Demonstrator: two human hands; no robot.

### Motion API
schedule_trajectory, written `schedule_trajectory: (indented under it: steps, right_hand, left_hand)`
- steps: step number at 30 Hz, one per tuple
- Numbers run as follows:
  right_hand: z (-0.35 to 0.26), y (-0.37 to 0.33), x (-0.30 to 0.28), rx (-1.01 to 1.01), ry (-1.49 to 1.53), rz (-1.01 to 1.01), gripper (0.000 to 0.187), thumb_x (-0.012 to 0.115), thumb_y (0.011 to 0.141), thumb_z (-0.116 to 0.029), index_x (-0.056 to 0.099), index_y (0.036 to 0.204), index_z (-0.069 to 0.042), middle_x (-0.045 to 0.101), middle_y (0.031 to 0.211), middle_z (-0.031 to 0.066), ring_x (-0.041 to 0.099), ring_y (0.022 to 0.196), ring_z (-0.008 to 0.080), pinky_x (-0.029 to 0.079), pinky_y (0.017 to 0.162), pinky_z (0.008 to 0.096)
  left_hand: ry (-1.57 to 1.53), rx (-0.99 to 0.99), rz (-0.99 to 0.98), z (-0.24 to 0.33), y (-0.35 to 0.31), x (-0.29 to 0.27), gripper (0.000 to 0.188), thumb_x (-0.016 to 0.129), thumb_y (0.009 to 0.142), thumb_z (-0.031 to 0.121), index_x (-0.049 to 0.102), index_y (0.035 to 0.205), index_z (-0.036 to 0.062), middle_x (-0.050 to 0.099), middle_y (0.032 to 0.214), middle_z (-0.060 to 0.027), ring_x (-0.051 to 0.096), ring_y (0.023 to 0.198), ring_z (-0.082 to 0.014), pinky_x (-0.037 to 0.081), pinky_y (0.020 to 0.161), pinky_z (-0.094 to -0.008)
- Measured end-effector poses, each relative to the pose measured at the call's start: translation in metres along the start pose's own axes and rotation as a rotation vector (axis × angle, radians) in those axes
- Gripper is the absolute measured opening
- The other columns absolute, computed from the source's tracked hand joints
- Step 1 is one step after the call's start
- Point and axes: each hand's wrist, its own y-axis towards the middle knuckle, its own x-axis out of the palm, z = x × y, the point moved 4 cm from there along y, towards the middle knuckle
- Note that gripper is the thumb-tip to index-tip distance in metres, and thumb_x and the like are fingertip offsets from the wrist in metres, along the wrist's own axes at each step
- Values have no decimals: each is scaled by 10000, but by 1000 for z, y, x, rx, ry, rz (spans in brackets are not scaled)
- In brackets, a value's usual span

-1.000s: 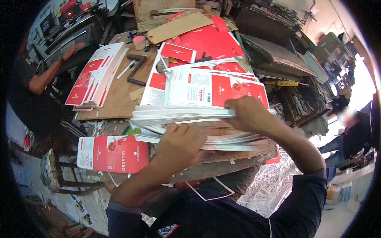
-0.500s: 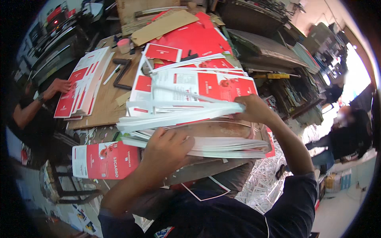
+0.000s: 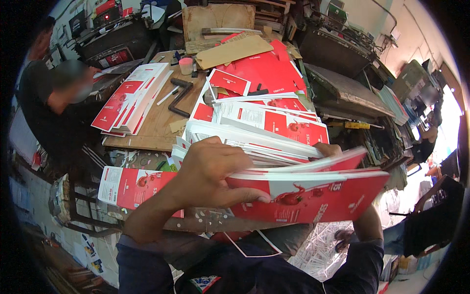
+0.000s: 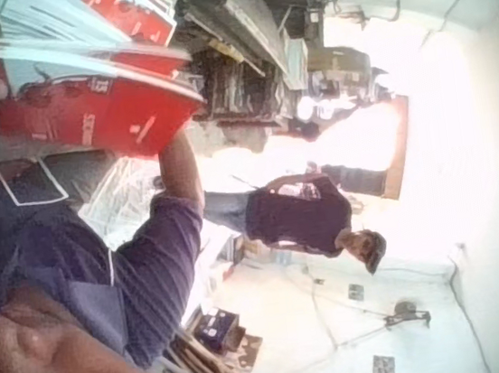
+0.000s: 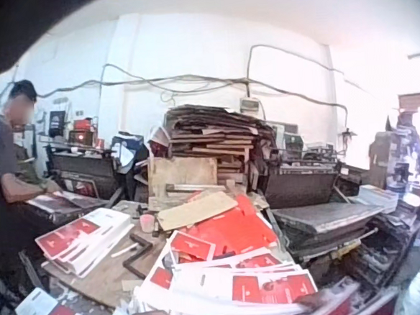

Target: The person pulls and peels away thin strips of waste paper from the edges of a stack of red and white printed cardboard sheets by hand. The person repeats this action on multiple sides of the stack, clearing the debris onto the floor.

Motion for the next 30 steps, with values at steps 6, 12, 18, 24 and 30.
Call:
schedule_trajectory:
  steps: [6, 12, 18, 24, 30]
  right_hand:
    - [3, 0, 24, -47, -47, 66, 313, 757, 819, -299, 679, 980, -42, 698, 802, 150, 679, 700, 282, 527, 618, 392]
    - [2, -25, 46, -323, -107, 245, 208, 757, 772, -204, 688, 939, -101, 668, 752, 180, 668, 689, 367, 510, 606, 442]
    - [19, -69, 31, -90, -182, 232, 333, 807, 732, -195, 723, 1048, -138, 693, 787, 184, 680, 729, 379, 518, 626, 457]
    - [45, -104, 10, 295, -106, -74, 320, 855, 710, -190, 745, 954, -15, 725, 806, 159, 701, 748, 193, 532, 705, 357]
    - [59, -132, -34, 478, -56, -147, 307, 844, 721, -210, 732, 923, -9, 721, 812, 82, 630, 759, 94, 522, 713, 303]
  left_hand:
    - [-415, -250, 207, -8, 0, -19, 464, 869, 736, 419, 721, 962, 42, 708, 842, -69, 663, 733, -167, 502, 719, -291]
    - [-942, -465, 803, -56, 7, -45, 625, 594, 959, 514, 541, 1350, 29, 642, 1293, -126, 650, 1118, -242, 523, 968, -403]
    - [-1146, -244, 1176, -93, -24, -108, 512, 584, 975, 471, 561, 1334, 107, 647, 1270, -90, 624, 1154, -262, 497, 1007, -470]
    - [-1389, -40, 807, -103, -78, -173, 430, 631, 965, 391, 604, 1297, 118, 668, 1254, -53, 641, 1126, -224, 509, 989, -442]
    - [-1123, -206, 953, -97, -138, -170, 443, 568, 1013, 355, 531, 1374, 101, 598, 1345, -69, 582, 1195, -202, 460, 1046, -411]
